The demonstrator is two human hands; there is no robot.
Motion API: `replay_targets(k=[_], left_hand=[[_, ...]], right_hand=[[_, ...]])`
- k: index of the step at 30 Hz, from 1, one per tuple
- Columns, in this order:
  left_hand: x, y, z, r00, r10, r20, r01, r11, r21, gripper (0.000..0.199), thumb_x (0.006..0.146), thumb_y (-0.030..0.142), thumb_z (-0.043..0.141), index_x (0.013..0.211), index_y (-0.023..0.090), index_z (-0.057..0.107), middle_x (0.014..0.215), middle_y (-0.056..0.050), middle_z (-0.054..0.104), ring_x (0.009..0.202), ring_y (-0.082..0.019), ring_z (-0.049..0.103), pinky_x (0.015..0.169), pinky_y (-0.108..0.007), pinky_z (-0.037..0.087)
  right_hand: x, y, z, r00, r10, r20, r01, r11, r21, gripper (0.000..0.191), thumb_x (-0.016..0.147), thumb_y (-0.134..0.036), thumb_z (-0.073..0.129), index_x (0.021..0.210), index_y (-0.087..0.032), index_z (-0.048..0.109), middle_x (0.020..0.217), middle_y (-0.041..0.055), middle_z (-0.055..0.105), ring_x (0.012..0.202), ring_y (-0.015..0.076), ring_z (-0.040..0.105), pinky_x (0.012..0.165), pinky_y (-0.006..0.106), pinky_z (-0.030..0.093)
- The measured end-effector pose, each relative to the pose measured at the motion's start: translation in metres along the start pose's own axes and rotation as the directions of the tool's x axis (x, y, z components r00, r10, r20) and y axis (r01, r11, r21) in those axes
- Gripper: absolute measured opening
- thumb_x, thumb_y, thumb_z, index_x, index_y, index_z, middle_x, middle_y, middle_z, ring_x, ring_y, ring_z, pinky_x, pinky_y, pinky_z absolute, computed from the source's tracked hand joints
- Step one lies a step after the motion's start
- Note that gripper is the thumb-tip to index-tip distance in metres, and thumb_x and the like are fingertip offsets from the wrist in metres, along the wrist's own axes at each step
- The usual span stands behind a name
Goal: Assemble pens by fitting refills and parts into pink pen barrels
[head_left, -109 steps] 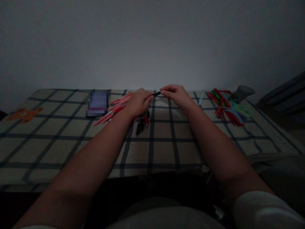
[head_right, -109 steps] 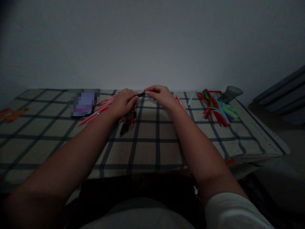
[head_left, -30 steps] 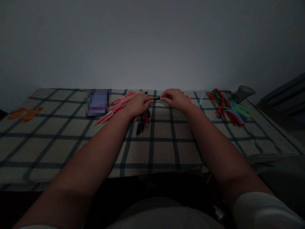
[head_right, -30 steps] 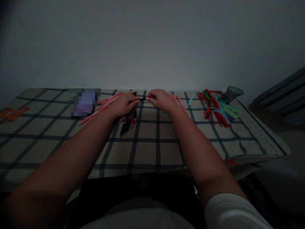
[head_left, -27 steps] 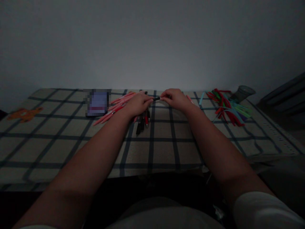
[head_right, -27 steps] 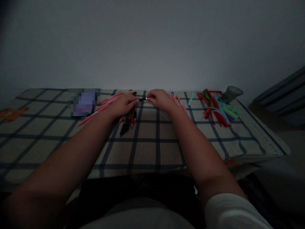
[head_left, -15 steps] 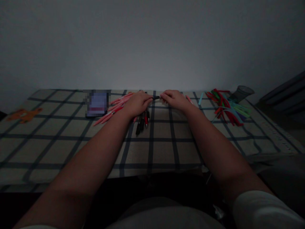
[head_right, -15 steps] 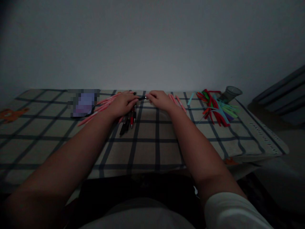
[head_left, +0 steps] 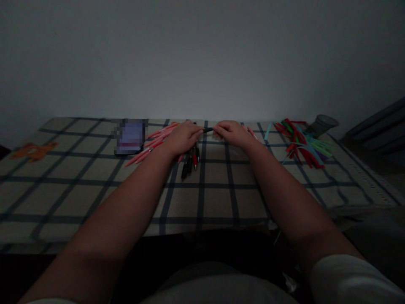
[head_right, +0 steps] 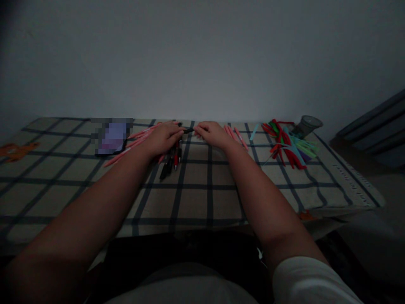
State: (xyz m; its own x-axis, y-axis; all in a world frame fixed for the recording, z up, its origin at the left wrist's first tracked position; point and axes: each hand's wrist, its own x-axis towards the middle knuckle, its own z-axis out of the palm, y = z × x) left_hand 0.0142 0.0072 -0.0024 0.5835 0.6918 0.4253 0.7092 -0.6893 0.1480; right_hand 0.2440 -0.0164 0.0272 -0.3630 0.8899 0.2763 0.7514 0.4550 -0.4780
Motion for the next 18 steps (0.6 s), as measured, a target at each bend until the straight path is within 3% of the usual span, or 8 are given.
replay_targets(k=[10, 18], left_hand=[[0.000, 0.004, -0.004, 0.997, 0.066, -0.050, -0.064, 0.997, 0.048, 0.041, 0.104, 0.035, 0.044, 0.125, 0.018, 0.074, 0.105, -0.012, 0.074, 0.103, -0.028, 0.061, 0.095, -0.043, 0.048], [0.000, -0.008, 0.003, 1.000, 0.020, -0.020, -0.022, 0.993, -0.113, 0.039, 0.105, 0.038, 0.042, 0.108, 0.022, 0.078, 0.097, -0.006, 0.075, 0.103, -0.025, 0.066, 0.099, -0.043, 0.050]], right_hand=[[-0.006, -0.007, 0.004, 0.999, 0.047, 0.012, -0.048, 0.989, 0.140, 0.042, 0.103, -0.045, 0.036, 0.078, -0.020, 0.059, 0.076, 0.0054, 0.064, 0.080, 0.0198, 0.058, 0.076, 0.032, 0.049], [-0.009, -0.013, 0.000, 0.999, -0.033, -0.038, 0.034, 0.999, 0.023, 0.036, 0.101, -0.042, 0.042, 0.072, -0.022, 0.049, 0.084, 0.0067, 0.063, 0.088, 0.0228, 0.055, 0.085, 0.038, 0.048]])
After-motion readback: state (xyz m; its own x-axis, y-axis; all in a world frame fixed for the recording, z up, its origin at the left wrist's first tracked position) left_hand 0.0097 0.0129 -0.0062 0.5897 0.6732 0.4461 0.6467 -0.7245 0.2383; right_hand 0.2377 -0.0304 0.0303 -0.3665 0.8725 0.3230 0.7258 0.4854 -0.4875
